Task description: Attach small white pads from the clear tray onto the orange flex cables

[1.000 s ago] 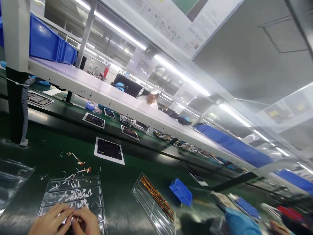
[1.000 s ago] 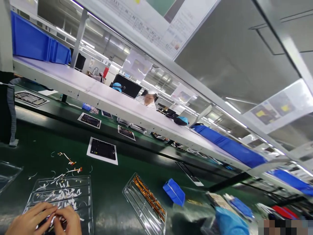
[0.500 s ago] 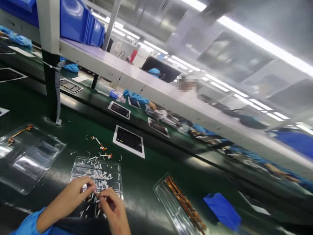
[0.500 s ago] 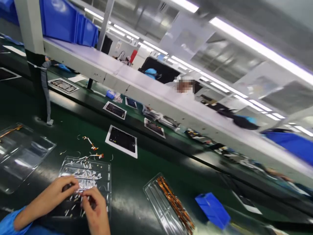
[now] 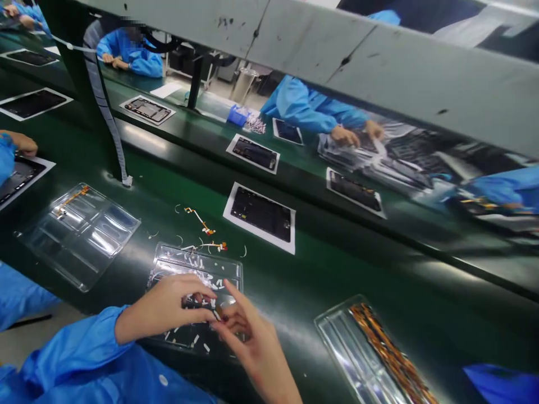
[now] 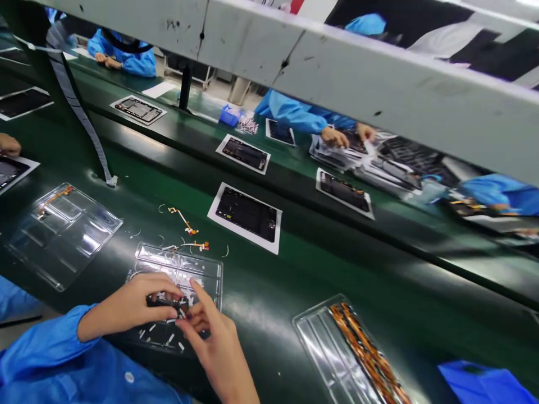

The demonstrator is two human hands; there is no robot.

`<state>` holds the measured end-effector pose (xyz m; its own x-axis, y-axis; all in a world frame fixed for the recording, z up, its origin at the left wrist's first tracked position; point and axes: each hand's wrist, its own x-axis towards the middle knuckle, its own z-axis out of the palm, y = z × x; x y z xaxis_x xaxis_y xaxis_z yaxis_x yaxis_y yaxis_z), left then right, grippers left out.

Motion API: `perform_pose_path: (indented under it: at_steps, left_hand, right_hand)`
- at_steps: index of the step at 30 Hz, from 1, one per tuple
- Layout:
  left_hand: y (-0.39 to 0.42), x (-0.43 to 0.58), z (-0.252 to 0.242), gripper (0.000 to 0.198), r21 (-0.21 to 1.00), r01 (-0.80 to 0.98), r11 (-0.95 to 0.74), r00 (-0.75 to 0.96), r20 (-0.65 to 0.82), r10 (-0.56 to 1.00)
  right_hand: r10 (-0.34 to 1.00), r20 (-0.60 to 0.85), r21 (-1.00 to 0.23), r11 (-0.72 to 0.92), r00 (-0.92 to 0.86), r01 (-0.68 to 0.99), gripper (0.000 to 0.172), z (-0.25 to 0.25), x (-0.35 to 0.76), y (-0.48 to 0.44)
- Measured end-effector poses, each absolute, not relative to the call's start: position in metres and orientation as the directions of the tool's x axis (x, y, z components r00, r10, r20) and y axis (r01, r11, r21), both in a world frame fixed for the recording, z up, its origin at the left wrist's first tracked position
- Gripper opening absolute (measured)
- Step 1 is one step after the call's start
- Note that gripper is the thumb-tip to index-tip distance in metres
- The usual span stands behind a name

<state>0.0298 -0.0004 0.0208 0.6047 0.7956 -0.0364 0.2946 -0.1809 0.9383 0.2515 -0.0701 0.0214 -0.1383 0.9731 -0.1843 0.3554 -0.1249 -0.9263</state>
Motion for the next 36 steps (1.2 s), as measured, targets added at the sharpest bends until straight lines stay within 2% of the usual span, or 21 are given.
perform_pose_path:
  at_steps: [3,8,15,19,26,31,36]
  left_hand:
    - [0.000,0.043,0.025,0.010,0.945,0.282,-0.165,0.584,-0.032,0.811]
    - [0.000,0.044,0.017,0.011,0.955,0.285,-0.078,0.496,-0.077,0.865]
    - [-0.004,0.038,0.014,0.012,0.979,0.199,-0.037,0.451,-0.058,0.891]
    - [-0.008,0.034,0.013,0.011,0.983,0.181,-0.043,0.453,-0.044,0.891]
    - [-0.012,0.023,0.013,0.015,0.942,0.246,-0.228,0.502,0.077,0.861]
    - [-0.015,0.016,0.012,0.015,0.950,0.246,-0.192,0.496,0.047,0.867]
    - [-0.020,0.014,0.012,0.009,0.969,0.223,-0.106,0.465,-0.010,0.885]
  right_hand:
    - [0.983,-0.091,-0.907,-0.016,-0.160,0.421,0.048,0.024,0.250,-0.058]
    - [0.991,0.061,-0.859,0.111,-0.115,0.500,0.032,0.029,0.246,-0.050]
    - [0.999,0.038,-0.856,0.045,-0.026,0.514,0.011,0.032,0.224,-0.064]
    - [0.996,0.085,-0.813,0.058,0.020,0.579,0.011,0.031,0.211,-0.073]
    - [0.985,0.171,-0.722,0.148,-0.033,0.675,0.008,0.033,0.200,-0.077]
    - [0.971,0.234,-0.648,0.190,-0.045,0.737,0.008,0.028,0.194,-0.078]
    - [0.927,0.365,-0.452,0.260,-0.089,0.853,0.008,0.020,0.186,-0.080]
